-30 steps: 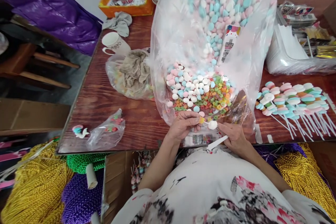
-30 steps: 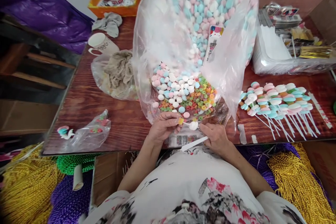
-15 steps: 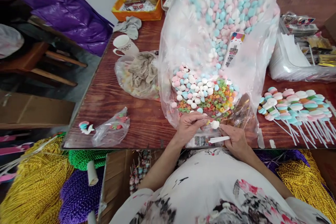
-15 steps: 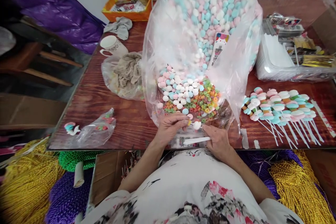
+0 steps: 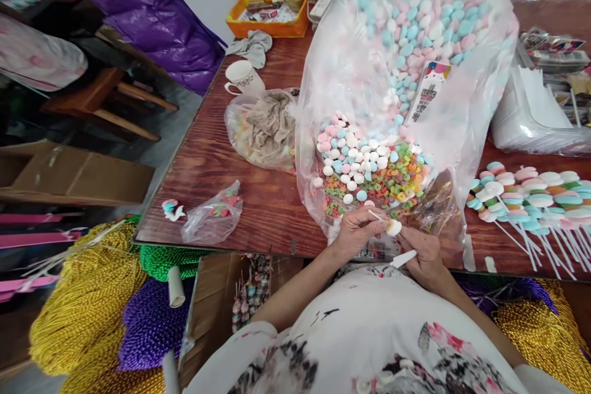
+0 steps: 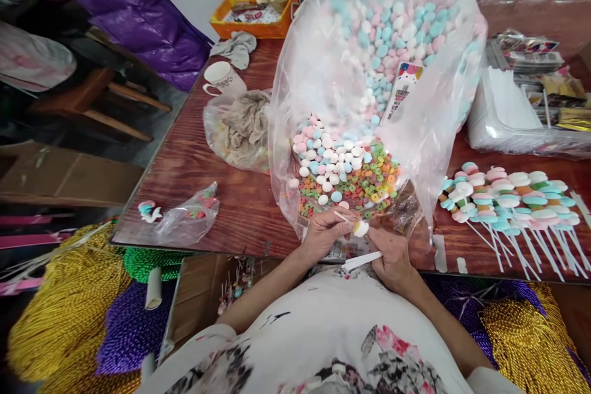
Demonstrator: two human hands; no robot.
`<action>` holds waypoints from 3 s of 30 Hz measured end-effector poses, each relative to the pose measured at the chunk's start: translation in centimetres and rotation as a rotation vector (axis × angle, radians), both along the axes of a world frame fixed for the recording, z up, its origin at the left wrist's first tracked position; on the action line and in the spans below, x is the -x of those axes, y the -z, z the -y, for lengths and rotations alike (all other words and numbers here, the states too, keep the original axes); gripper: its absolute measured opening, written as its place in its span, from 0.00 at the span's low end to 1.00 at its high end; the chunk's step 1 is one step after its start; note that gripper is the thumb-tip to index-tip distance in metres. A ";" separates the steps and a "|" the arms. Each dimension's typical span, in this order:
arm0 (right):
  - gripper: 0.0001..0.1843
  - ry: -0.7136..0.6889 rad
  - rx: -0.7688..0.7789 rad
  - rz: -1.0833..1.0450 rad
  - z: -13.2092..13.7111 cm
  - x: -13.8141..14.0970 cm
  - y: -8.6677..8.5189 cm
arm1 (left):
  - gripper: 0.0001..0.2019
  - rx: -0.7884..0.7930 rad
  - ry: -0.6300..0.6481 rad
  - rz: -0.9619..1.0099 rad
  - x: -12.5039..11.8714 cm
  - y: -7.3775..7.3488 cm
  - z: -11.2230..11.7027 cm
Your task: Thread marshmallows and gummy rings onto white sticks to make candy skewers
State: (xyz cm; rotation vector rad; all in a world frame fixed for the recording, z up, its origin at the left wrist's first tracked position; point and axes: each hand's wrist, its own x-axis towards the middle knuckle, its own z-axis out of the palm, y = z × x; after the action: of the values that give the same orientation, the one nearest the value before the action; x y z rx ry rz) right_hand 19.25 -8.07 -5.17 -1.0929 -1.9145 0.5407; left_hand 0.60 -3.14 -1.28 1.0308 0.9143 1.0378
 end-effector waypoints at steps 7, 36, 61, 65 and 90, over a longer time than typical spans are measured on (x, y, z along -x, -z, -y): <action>0.21 0.115 0.051 -0.051 -0.3 -0.5 -0.7 | 0.11 -0.211 -0.077 -0.241 2.9 -1.2 -1.6; 0.12 0.193 0.057 -0.056 -0.6 -0.6 0.0 | 0.09 -0.677 -0.087 -1.233 10.2 0.7 -7.7; 0.12 0.174 0.087 -0.082 -1.0 -0.5 -0.6 | 0.04 -0.867 0.064 -1.151 3.4 0.5 -1.7; 0.13 0.165 0.102 -0.056 -1.0 -0.5 -0.4 | 0.04 -0.880 0.075 -1.178 3.3 0.4 -0.8; 0.24 0.106 0.135 0.284 -0.4 -0.3 -1.7 | 0.12 -0.213 -0.212 -0.168 2.2 -2.0 -1.0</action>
State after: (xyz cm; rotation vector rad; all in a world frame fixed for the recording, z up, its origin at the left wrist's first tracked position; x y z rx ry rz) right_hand 19.57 -7.64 -3.52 -1.4125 -2.0706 0.4807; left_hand -1.63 -2.17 0.77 1.2321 1.0841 1.2599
